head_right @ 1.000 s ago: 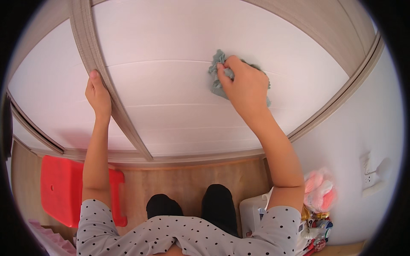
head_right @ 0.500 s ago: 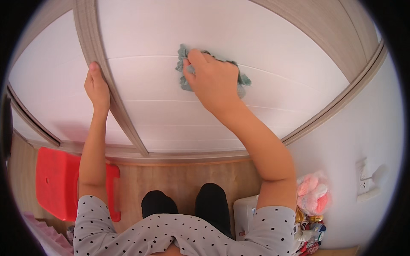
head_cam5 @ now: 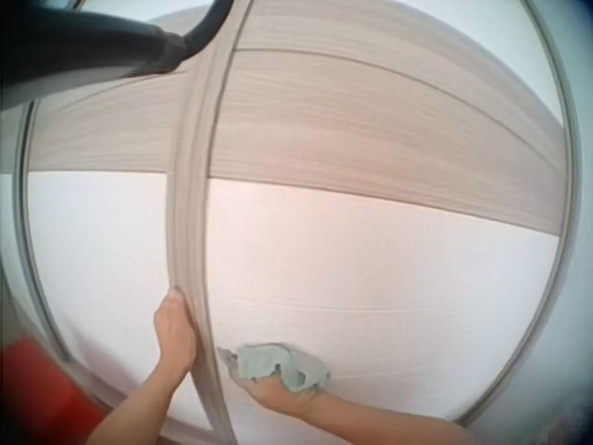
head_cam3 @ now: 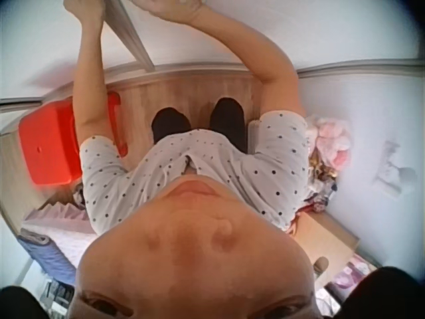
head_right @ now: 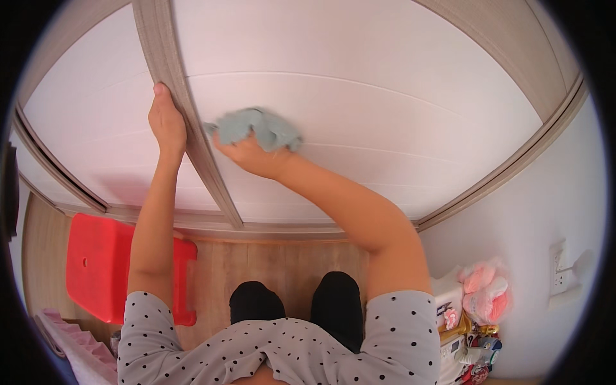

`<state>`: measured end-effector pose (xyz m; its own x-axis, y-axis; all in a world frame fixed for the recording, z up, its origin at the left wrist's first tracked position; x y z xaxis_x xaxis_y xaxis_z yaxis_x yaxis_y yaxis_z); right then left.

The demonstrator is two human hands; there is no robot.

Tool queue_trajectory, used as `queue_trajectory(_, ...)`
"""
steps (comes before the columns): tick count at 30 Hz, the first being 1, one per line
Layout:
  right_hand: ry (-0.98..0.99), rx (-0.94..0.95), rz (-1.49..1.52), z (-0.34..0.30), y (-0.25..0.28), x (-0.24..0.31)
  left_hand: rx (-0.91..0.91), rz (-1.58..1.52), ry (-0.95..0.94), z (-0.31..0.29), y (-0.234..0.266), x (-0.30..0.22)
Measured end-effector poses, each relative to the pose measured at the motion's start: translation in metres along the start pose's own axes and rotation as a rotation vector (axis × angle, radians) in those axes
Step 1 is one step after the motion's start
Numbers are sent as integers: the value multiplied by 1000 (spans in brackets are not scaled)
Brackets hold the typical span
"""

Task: The person wipes the exterior surface of a white sliding closet door using a light blue cloth. They systematically clean the door panels and the vertical frame, occasionally opening the door to wipe the interior edge. The person uses a red plastic stool to reach higher areas.

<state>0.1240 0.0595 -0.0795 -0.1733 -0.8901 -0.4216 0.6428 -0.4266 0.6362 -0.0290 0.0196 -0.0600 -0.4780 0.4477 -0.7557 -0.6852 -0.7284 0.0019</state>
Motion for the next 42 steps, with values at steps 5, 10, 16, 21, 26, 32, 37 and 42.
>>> queue_trajectory(5, -238, 28, -216, -63, 62, -47, -14, 27, -7, 1, -3, 1)
queue_trajectory(10, -486, -231, -307, 4, 54, -40, 6, 10, 15, 2, 2, 4)
queue_trajectory(16, -173, -73, -192, 45, 15, -12, 148, -123, -4, 1, 3, 8)
queue_trajectory(21, 106, 139, -224, 14, 5, -2, 133, -113, 91, -1, 6, 2)
queue_trajectory(26, -78, 91, -140, 47, 28, -22, 182, -76, 68, 0, 6, 4)
queue_trajectory(32, 65, 34, -102, 25, 11, 10, 139, -21, 60, 0, 4, 2)
queue_trajectory(37, 1, 70, 215, 29, 10, -10, 171, 10, 61, -1, 6, -1)
queue_trajectory(42, -122, -151, -149, 54, 33, -18, 182, 28, 57, 1, 7, 0)
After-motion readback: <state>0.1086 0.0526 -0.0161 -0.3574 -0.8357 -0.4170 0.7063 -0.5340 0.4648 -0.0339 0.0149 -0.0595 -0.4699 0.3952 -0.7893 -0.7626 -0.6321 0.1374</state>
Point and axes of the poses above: each hand's wrist, its own z-axis towards the middle knuckle, its own y-axis out of the back of the hand, x = y × z, the point moved 4 cm from there along z, towards the middle knuckle, and after that the axes turned 12 degrees about x, right-handed, at the moved point
